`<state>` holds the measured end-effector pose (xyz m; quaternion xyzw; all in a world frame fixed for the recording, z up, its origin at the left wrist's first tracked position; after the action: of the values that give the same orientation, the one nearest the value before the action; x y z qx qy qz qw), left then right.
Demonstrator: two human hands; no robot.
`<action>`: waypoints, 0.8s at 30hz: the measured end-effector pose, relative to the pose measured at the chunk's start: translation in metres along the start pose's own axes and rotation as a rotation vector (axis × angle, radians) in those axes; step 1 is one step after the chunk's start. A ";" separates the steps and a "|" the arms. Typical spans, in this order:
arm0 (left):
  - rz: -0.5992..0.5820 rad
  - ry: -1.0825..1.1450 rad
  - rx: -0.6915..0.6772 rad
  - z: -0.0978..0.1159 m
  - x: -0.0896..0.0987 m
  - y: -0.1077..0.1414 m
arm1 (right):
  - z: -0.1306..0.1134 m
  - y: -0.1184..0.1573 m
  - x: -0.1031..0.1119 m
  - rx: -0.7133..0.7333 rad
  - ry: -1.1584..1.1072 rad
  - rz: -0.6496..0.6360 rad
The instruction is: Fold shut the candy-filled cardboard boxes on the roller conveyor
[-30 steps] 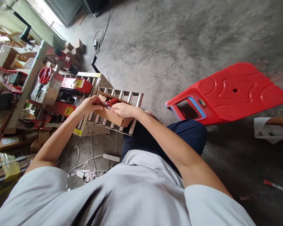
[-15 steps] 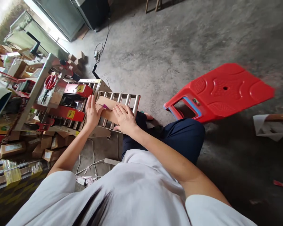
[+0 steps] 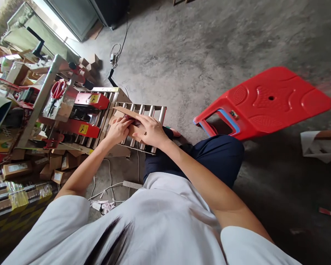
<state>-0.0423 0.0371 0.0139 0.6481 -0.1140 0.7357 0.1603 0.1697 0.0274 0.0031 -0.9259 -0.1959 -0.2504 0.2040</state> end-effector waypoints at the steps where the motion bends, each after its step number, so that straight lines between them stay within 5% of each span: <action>1: -0.023 -0.031 0.007 0.000 -0.001 -0.004 | -0.001 0.003 -0.002 0.005 0.052 -0.017; 4: 0.033 -0.030 -0.002 -0.001 -0.009 -0.005 | -0.001 0.013 -0.006 0.015 0.183 -0.071; 9: 0.544 0.206 -0.016 0.011 -0.030 0.022 | 0.001 0.017 -0.010 0.009 0.180 -0.085; 11: 0.659 0.283 0.045 0.027 -0.035 0.031 | 0.004 0.014 -0.008 0.010 0.106 -0.090; 18: 0.320 0.109 0.096 0.093 -0.039 0.015 | 0.026 0.004 0.023 -0.196 -0.670 -0.113; 21: 0.347 0.108 0.172 0.078 -0.046 0.010 | 0.031 0.014 0.023 -0.259 -0.747 -0.031; 24: 0.389 0.194 0.252 0.027 -0.038 0.015 | 0.047 0.038 0.021 -0.334 -0.681 0.055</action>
<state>-0.0192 0.0097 -0.0193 0.5551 -0.1281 0.8199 -0.0560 0.2221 0.0232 -0.0330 -0.9815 -0.1839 0.0489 -0.0199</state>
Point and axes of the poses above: each hand's wrist, its own y-axis away from the middle knuckle, its own x-axis out of the back of the hand, z = x × y, the point moved 1 cm from there along -y, towards the middle knuckle, and after that the axes turned 1 degree about x, right-handed, at the moved point
